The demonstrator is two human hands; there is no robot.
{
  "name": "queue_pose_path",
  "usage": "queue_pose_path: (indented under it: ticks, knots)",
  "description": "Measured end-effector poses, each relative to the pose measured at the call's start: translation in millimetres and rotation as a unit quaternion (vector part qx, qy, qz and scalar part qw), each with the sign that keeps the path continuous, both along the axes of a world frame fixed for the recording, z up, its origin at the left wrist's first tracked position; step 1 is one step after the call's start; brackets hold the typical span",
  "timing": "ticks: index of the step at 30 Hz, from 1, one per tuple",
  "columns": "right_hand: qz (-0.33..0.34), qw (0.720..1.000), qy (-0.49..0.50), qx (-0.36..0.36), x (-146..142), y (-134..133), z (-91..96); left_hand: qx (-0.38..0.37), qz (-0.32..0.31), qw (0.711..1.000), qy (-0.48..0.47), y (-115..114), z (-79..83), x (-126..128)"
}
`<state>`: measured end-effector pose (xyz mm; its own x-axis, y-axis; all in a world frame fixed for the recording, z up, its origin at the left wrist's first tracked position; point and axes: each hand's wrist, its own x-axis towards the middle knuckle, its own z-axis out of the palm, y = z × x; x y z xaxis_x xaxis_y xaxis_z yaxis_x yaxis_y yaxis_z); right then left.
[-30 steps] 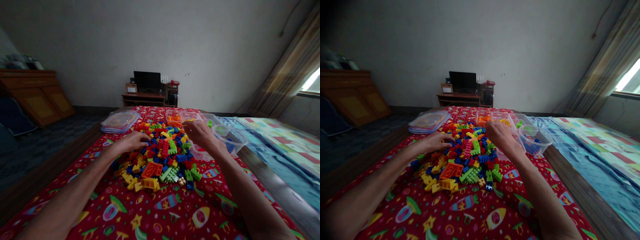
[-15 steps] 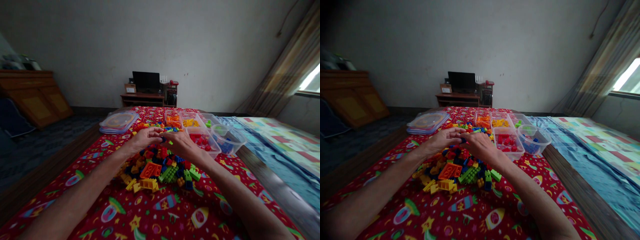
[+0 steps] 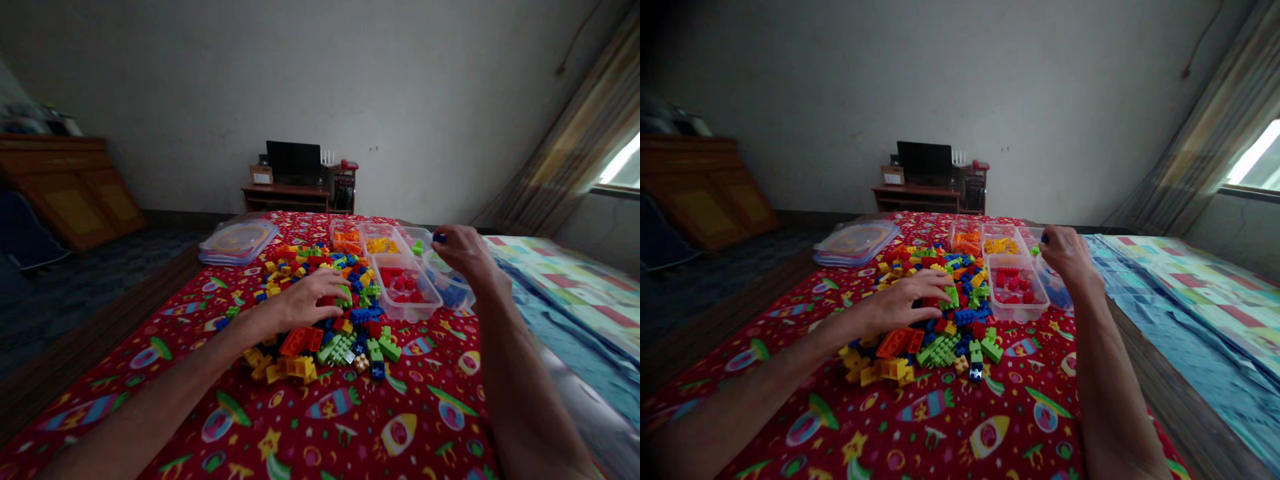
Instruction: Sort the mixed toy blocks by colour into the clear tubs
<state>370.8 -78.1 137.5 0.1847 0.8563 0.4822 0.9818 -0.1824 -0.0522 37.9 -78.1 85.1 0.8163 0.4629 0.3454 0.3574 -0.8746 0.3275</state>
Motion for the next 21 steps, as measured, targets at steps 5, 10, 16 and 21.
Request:
queue_pose_path:
  ticks: [5, 10, 16, 21]
  knots:
    - [0.003, 0.999, 0.013, -0.036, 18.5, 7.2, -12.7, 0.065, -0.007, 0.992, 0.107, -7.2, -12.9, 4.5]
    - [0.110, 0.993, 0.014, 0.031, -26.3, 9.9, -14.4, 0.073, 0.048, 0.990, 0.113, 6.6, -19.2, -4.3]
    - [0.274, 0.958, -0.034, -0.081, -110.5, -11.2, -15.2, 0.034, 0.084, 0.995, 0.038, 28.3, -15.2, -20.4]
    - [0.320, 0.937, -0.058, -0.125, -148.4, -18.7, -30.6, 0.001, 0.150, 0.988, -0.028, 37.4, -7.4, -27.6]
